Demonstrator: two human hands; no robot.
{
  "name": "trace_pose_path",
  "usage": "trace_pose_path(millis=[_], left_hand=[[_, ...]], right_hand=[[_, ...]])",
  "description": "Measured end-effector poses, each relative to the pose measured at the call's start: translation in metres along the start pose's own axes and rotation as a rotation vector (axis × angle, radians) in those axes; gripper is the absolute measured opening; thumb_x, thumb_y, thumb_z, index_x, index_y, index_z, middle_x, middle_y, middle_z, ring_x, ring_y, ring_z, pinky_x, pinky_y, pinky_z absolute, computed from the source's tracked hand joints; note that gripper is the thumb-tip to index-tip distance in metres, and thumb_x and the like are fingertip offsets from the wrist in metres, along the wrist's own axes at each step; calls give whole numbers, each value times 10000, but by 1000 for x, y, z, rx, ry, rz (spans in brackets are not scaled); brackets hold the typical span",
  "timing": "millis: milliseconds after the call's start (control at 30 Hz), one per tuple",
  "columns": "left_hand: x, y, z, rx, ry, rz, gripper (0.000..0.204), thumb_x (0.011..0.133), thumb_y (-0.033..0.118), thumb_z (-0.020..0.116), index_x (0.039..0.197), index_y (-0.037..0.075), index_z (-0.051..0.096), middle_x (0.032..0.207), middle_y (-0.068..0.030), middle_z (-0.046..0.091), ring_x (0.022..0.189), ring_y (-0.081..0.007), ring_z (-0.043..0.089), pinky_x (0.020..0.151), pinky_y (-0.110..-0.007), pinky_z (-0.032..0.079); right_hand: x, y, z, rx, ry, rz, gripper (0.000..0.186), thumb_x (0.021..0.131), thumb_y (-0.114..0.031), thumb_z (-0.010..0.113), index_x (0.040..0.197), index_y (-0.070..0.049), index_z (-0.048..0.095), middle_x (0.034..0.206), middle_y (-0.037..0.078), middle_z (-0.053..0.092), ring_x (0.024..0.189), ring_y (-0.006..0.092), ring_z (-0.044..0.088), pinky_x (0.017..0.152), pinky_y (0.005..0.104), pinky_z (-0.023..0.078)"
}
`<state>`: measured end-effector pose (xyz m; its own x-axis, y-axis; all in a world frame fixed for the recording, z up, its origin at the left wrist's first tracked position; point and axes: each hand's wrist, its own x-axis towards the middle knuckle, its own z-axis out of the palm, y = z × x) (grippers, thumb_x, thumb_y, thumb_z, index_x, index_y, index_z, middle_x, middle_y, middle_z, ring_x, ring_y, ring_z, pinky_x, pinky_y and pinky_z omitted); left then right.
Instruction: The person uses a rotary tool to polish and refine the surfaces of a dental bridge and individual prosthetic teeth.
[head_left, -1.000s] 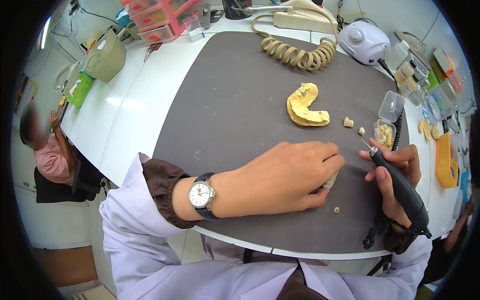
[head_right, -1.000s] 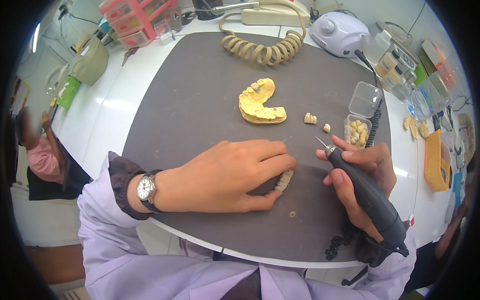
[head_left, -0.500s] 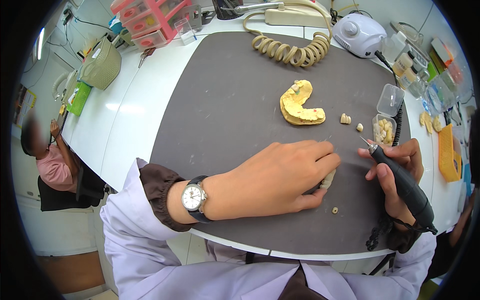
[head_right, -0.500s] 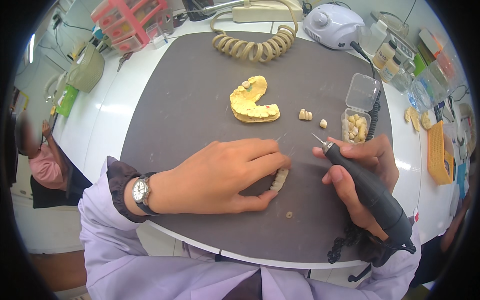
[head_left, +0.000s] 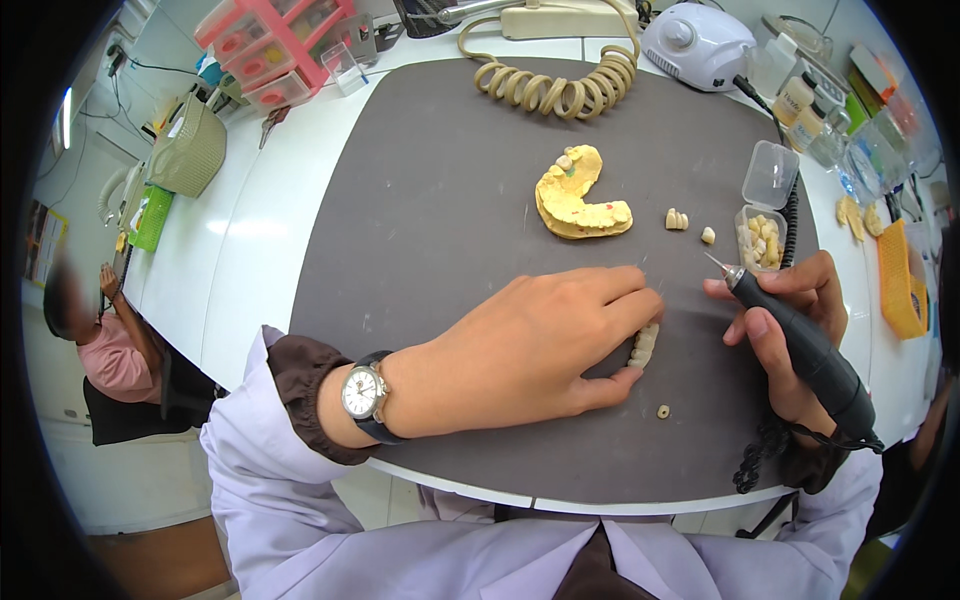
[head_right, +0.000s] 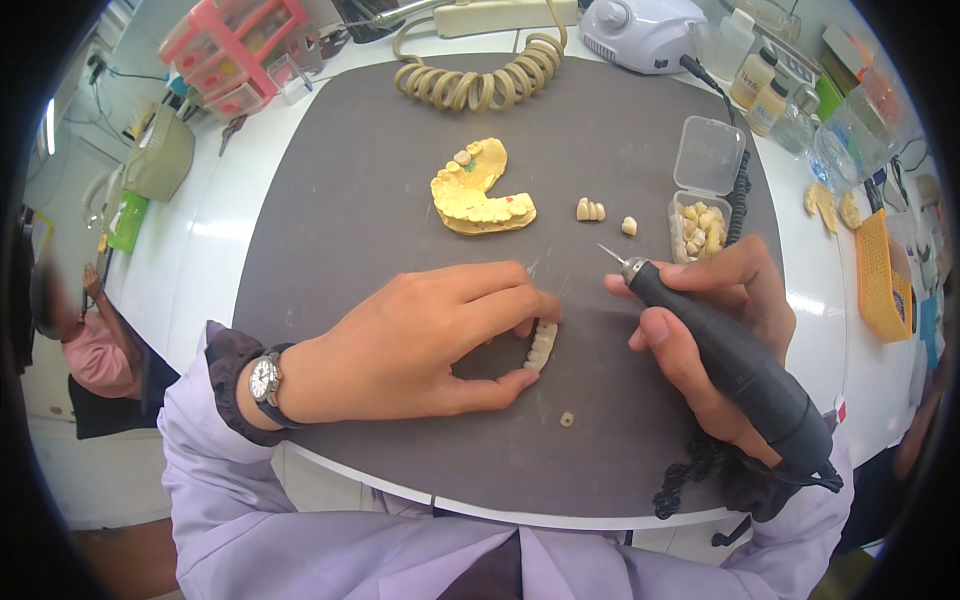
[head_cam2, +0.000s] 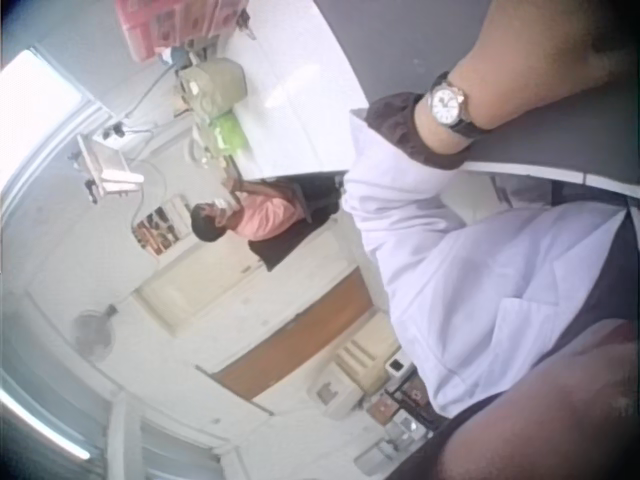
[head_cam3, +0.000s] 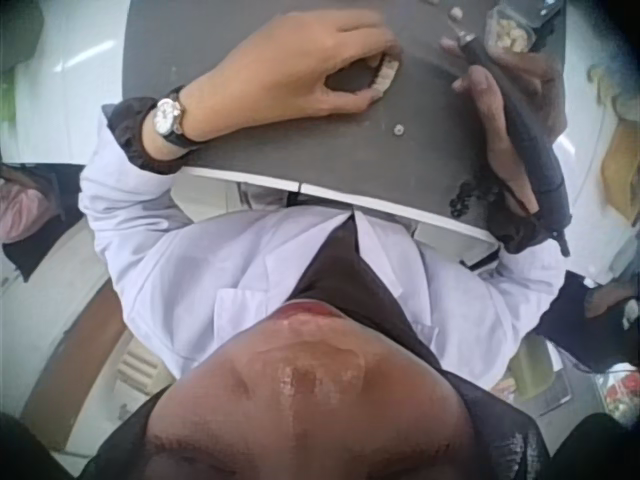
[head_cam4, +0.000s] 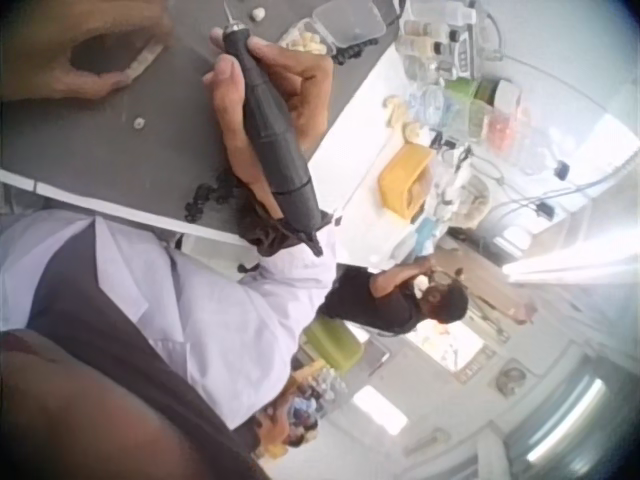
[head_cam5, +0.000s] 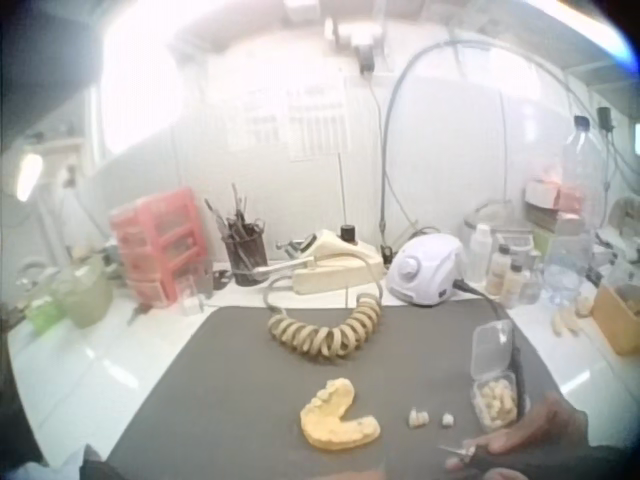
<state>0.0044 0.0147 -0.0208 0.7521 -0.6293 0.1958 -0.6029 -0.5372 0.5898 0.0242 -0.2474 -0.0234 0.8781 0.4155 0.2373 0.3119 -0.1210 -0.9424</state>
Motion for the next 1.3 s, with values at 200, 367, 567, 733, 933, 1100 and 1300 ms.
trace_pose_path(millis=[200, 367, 567, 733, 933, 1100, 1300], left_hand=[[1, -1, 0, -54, -2, -8, 368, 829, 163, 744, 1161, 68, 616, 942, -47, 593, 799, -194, 648, 680, -314, 544], [0, 3, -5, -88, -25, -68, 380, 835, 146, 766, 1178, 72, 622, 925, -41, 593, 743, -177, 632, 644, -298, 541], [4, 6, -10, -129, -49, -139, 371, 803, 125, 803, 1139, 70, 655, 865, -26, 583, 698, -119, 589, 548, -247, 493], [6, 4, -7, -123, -36, -138, 361, 769, 113, 823, 1093, 53, 673, 820, -17, 576, 676, -100, 563, 527, -225, 464], [6, 6, -9, -131, -36, -137, 363, 766, 107, 823, 1090, 54, 669, 814, -18, 575, 670, -103, 561, 524, -228, 466], [4, 2, -9, -131, -25, -97, 336, 794, 130, 801, 1090, 50, 665, 821, -25, 568, 683, -122, 574, 531, -241, 480], [2, 0, -7, -94, -20, -63, 312, 824, 172, 772, 1084, 48, 651, 844, -35, 574, 721, -144, 602, 557, -267, 518]], right_hand=[[1, -2, 0, 31, 6, 1, 282, 926, -97, 661, 1117, -25, 466, 1072, 240, 674, 1046, 244, 695, 744, 270, 570], [0, -3, -1, 64, -7, 30, 292, 903, -77, 695, 1094, -15, 483, 1052, 222, 703, 979, 199, 705, 787, 282, 568], [1, -1, -6, 123, 9, 98, 303, 867, -57, 740, 1066, -4, 517, 1026, 212, 712, 977, 233, 722, 843, 312, 570], [1, -1, -1, 120, 35, 89, 284, 839, -34, 760, 1045, 1, 567, 986, 185, 721, 984, 257, 730, 837, 310, 573], [3, -3, -2, 95, 16, 100, 283, 827, -20, 764, 1042, 0, 581, 973, 177, 722, 986, 259, 731, 833, 305, 574], [3, 1, -2, 72, -18, 55, 281, 849, -37, 745, 1054, -8, 554, 998, 191, 724, 966, 232, 729, 829, 300, 569], [5, -5, -1, 64, -14, 120, 279, 895, -72, 699, 1078, -29, 492, 1025, 216, 722, 842, 132, 693, 772, 266, 553]])
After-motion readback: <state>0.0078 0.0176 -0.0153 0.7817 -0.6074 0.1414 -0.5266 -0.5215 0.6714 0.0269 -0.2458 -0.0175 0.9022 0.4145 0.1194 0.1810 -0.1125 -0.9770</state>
